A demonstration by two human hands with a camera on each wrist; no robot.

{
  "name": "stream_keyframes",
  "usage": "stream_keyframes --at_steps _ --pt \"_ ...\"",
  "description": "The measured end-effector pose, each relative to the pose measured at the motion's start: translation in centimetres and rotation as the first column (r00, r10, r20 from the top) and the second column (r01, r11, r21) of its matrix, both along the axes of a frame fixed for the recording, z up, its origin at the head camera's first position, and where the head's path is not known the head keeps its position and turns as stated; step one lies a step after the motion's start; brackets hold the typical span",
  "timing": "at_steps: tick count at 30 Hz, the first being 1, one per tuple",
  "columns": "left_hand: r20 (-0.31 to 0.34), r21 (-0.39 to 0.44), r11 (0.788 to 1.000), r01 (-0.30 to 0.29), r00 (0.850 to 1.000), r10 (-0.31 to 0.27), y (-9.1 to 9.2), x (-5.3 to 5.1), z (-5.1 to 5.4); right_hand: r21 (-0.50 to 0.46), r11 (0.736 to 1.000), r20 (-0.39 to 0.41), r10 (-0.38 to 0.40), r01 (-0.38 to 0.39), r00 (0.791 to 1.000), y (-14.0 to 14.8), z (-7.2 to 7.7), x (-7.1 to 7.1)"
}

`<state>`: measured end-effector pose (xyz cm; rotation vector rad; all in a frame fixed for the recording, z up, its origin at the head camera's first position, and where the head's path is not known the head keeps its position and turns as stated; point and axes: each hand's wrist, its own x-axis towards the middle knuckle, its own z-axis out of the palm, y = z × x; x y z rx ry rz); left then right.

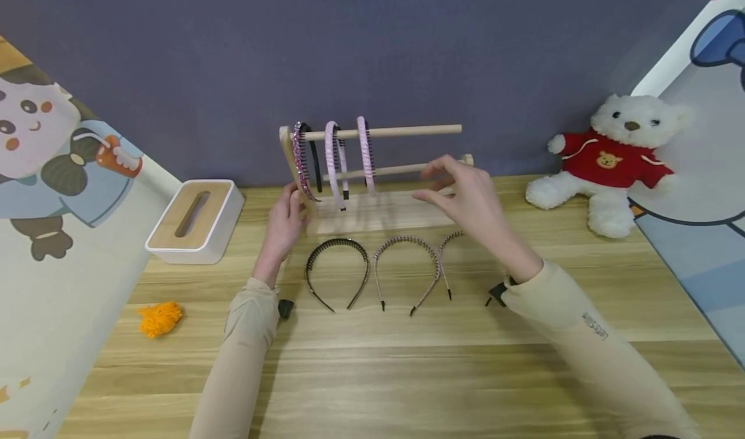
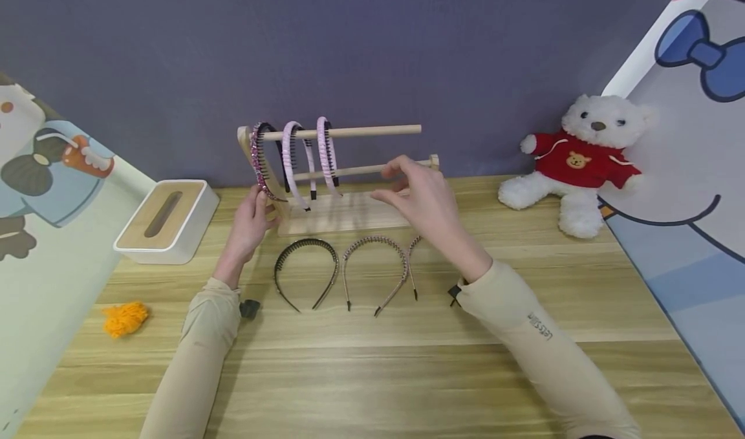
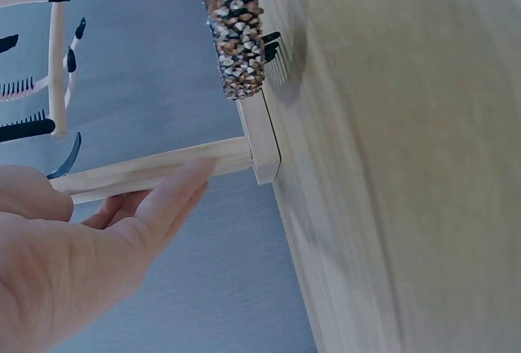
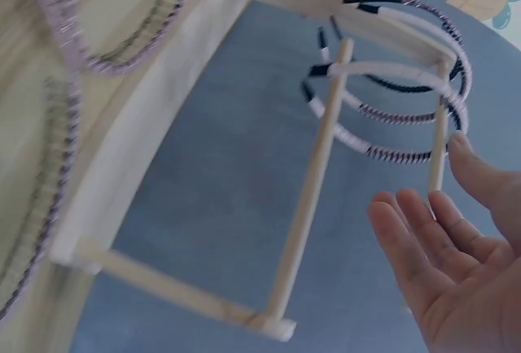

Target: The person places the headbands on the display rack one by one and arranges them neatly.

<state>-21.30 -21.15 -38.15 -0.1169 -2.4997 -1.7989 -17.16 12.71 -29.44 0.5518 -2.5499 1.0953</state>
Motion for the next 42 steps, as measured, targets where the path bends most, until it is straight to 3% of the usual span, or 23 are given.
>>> stream_keyframes --at_steps 11,23,33,42 --pt "-0.004 -0.007 1.0 -0.011 1.0 0.011 0.1 0.0 0.0 0.076 0.996 0.037 -0.045 0.042 0.998 4.4 -2.5 0.6" --pt "-0.01 -0.005 1.0 -0.009 1.0 0.009 0.1 0.1 0.1 0.222 0.971 0.155 -0.127 0.091 0.98 9.2 -5.8 1.7" --pt "-0.011 -0.001 1.0 -0.009 1.0 0.009 0.0 -0.3 -0.2 0.337 0.941 0.291 -0.124 0.019 0.949 12.1 -7.9 1.8" --pt "-0.002 -0.015 1.0 -0.008 1.0 0.008 0.0 -0.3 -0.3 0.35 0.937 0.349 -0.116 -0.015 0.93 12.7 -9.1 1.7"
